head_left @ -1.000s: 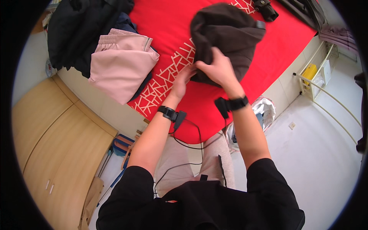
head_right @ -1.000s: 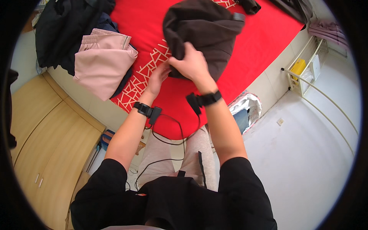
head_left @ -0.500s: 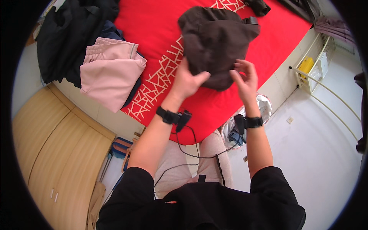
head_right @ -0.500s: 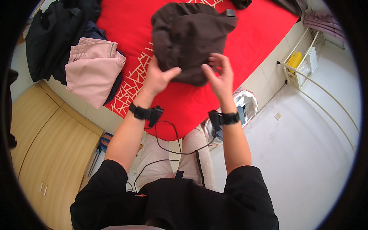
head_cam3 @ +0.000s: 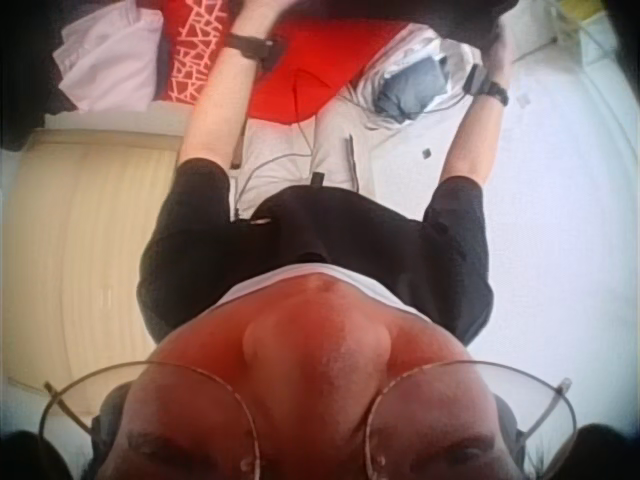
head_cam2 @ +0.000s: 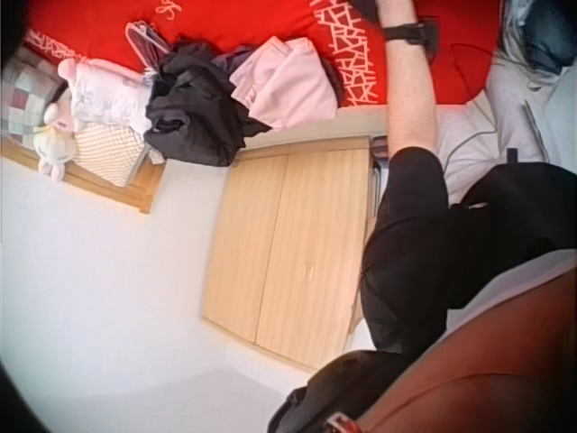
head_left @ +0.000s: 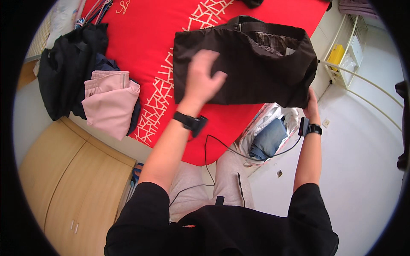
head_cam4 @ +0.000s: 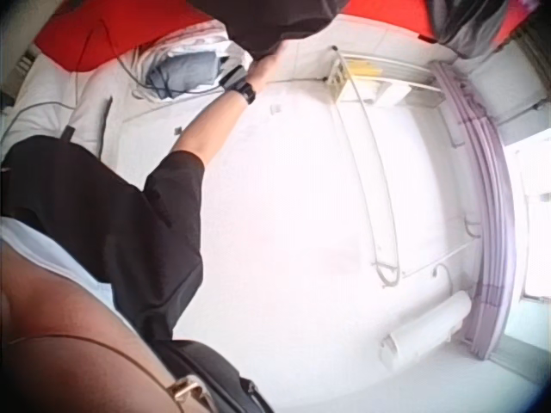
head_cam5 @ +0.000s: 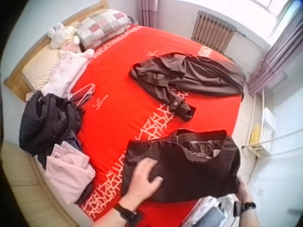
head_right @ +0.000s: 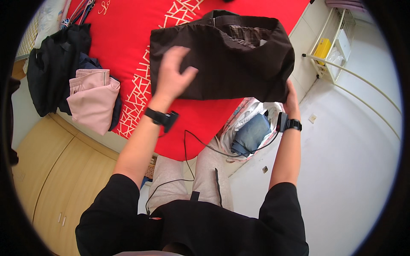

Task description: The person folds a light pink jacket and a dark brown jacket on a red bedspread. They zip the pink jacket, fold it neatly, and place it aside. Then they zip and fold the brown jacket, place it on a hanger, and hang it on a nearby rack.

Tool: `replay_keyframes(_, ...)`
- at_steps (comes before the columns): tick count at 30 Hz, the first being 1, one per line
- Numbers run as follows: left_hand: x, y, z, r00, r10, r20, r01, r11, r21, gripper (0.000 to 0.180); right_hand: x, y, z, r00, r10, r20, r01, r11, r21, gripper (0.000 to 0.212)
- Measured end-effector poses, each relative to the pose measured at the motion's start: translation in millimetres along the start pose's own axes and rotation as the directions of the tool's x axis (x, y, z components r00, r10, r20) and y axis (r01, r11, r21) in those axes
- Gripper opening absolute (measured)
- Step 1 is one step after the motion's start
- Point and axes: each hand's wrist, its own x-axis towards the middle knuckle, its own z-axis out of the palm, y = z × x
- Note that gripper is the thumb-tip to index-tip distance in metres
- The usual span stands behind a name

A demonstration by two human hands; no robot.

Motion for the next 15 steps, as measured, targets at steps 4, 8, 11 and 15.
replay_keyframes(4, -4, -100, -41, 0.793, -0.582, -0.179, 0.602, 0.794, 0.083, 0.095, 50, 14, -40, 0.995, 0.046, -0.085, -0.043, 0.998, 0.047, 0.07)
replay_keyframes(8, -9, -129, -35, 0.564, -0.748, 0.351, 0.817, 0.441, -0.373, 0.063, 103, 30, -50, 0.962, -0.026, -0.271, -0.044, 0.967, -0.251, 0.047)
replay_keyframes(11, -4, -119, -26, 0.568, -0.745, 0.349, 0.79, 0.374, -0.485, 0.047, 119, 46, -68, 0.937, -0.086, -0.338, -0.032, 0.945, -0.326, 0.045)
replay_keyframes(15, 12, -105, -30, 0.769, -0.623, 0.146, 0.628, 0.692, -0.357, 0.037, 118, 62, -80, 0.914, -0.005, -0.406, -0.15, 0.926, -0.347, 0.043)
